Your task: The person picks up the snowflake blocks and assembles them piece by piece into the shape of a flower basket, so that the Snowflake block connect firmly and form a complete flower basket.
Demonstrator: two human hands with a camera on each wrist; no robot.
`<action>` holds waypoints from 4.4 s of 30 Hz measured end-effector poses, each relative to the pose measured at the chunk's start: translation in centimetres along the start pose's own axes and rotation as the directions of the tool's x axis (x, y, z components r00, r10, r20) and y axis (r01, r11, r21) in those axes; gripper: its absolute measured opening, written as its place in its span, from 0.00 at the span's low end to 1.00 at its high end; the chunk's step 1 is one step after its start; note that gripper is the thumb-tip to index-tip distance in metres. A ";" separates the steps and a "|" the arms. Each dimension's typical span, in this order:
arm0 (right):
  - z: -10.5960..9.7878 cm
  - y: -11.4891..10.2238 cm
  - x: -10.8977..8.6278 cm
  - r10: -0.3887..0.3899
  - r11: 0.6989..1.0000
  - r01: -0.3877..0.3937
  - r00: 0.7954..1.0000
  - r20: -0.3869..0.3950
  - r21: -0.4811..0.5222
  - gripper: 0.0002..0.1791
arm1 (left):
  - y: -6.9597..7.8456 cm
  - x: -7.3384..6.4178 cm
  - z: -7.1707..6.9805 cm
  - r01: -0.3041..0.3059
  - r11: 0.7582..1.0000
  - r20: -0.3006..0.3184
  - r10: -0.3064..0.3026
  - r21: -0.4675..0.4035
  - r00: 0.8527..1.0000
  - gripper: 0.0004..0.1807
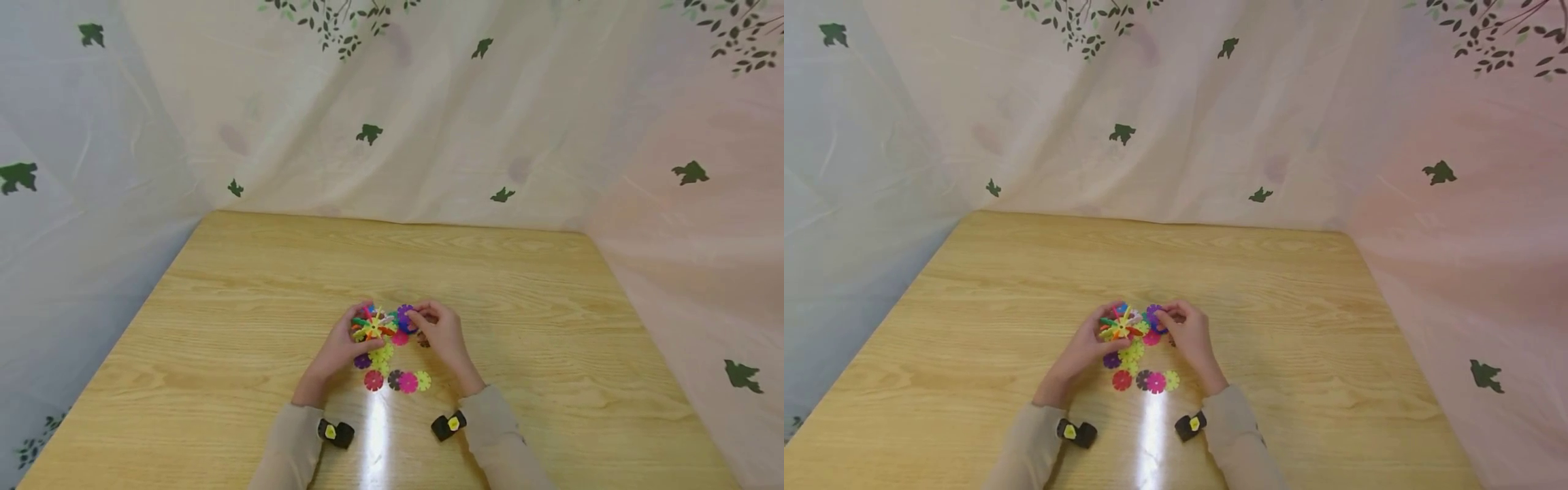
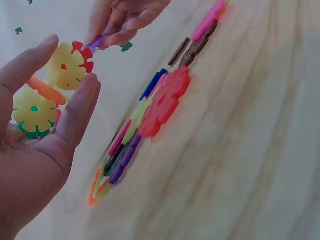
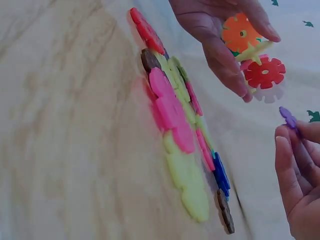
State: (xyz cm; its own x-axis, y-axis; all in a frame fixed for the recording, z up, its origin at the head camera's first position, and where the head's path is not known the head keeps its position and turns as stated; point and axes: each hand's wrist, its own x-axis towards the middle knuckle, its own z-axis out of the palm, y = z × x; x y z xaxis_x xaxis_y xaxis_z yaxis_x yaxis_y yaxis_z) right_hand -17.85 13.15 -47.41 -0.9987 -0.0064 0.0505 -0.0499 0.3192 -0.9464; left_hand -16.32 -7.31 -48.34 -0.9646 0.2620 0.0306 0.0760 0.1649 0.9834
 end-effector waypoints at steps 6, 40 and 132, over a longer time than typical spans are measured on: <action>0.0 -0.2 -0.3 -0.087 0.994 0.088 0.996 -0.016 0.058 0.07 | 0.1 0.1 0.8 0.056 0.998 -0.003 -0.056 -0.021 0.998 0.36; -0.1 1.4 -0.9 -0.078 0.994 0.064 0.981 0.177 0.087 0.11 | -0.2 -0.7 1.3 -0.042 0.999 0.127 0.037 0.034 0.991 0.41; -1.0 2.0 -1.5 -0.049 0.990 0.027 0.986 0.159 0.138 0.10 | -0.8 -1.0 2.3 0.043 0.998 -0.002 -0.043 0.050 0.999 0.37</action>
State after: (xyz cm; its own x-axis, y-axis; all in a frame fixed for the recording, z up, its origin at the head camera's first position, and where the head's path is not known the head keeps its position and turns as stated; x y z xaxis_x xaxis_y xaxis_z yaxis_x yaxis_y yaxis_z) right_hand -16.45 14.78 -49.07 -0.9839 -0.1729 0.0457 -0.0779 0.1846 -0.9797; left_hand -14.88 -5.50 -49.53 -0.9675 0.2525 -0.0116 0.0467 0.2235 0.9736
